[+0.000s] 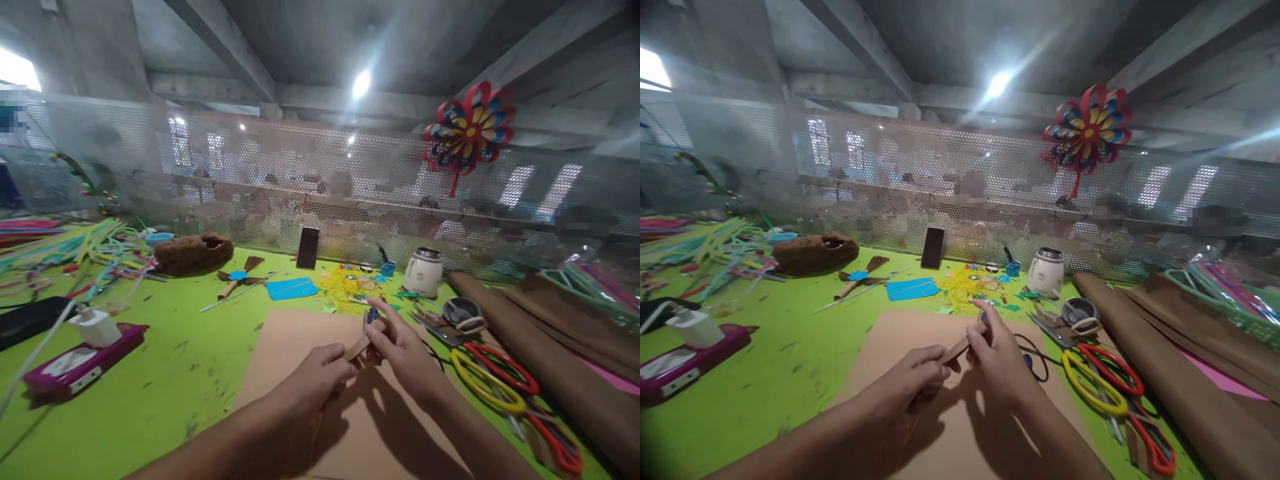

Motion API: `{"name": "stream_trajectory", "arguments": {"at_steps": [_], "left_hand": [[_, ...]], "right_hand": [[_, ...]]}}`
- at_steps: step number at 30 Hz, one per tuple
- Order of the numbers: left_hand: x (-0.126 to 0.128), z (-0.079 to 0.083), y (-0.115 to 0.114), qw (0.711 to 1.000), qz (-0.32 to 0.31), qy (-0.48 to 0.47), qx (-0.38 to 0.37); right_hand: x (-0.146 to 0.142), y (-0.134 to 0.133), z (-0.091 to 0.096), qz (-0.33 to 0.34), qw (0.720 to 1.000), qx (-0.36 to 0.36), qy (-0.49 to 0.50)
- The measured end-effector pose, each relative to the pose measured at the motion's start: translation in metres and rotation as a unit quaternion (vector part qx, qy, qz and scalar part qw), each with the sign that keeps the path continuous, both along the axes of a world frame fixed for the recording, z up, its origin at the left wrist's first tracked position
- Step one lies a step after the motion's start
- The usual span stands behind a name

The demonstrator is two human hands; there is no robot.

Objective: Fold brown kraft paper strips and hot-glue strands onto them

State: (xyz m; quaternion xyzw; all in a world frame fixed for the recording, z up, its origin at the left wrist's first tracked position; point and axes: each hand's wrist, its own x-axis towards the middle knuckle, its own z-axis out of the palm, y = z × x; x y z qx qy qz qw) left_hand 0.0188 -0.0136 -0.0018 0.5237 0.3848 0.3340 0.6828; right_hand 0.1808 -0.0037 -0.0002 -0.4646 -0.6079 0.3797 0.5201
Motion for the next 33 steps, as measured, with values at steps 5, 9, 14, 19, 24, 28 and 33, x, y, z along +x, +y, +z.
{"name": "stream_trajectory", "arguments": {"at_steps": [5,9,14,19,24,28,33], "left_hand": [[-0.001,0.006,0.0,0.998,0.031,-0.022,-0.059],[0.004,0.005,-0.002,0.993,-0.006,-0.024,-0.111],[0.004,-0.004,0.006,0.991,-0.097,-0.065,-0.068],[0.0,-0.008,0.018,0.987,-0.153,-0.023,-0.033],[-0.003,-0.013,0.021,0.987,-0.16,-0.02,-0.019],[-0.002,-0.017,0.019,0.984,-0.175,-0.035,-0.025],[0.0,-0.017,0.017,0.982,-0.177,-0.05,-0.043]], "right_hand": [[0.0,-0.002,0.001,0.008,1.0,-0.004,-0.004],[-0.003,-0.003,-0.001,0.01,1.0,-0.014,-0.011],[-0.011,-0.008,-0.001,0.019,0.999,-0.024,-0.024],[-0.016,-0.012,0.0,0.03,0.998,-0.016,-0.045],[-0.012,-0.009,-0.001,0.034,0.998,-0.05,-0.005],[-0.01,-0.008,0.002,0.014,0.998,-0.06,0.005],[-0.009,-0.009,0.002,-0.014,0.999,-0.041,-0.012]]}}
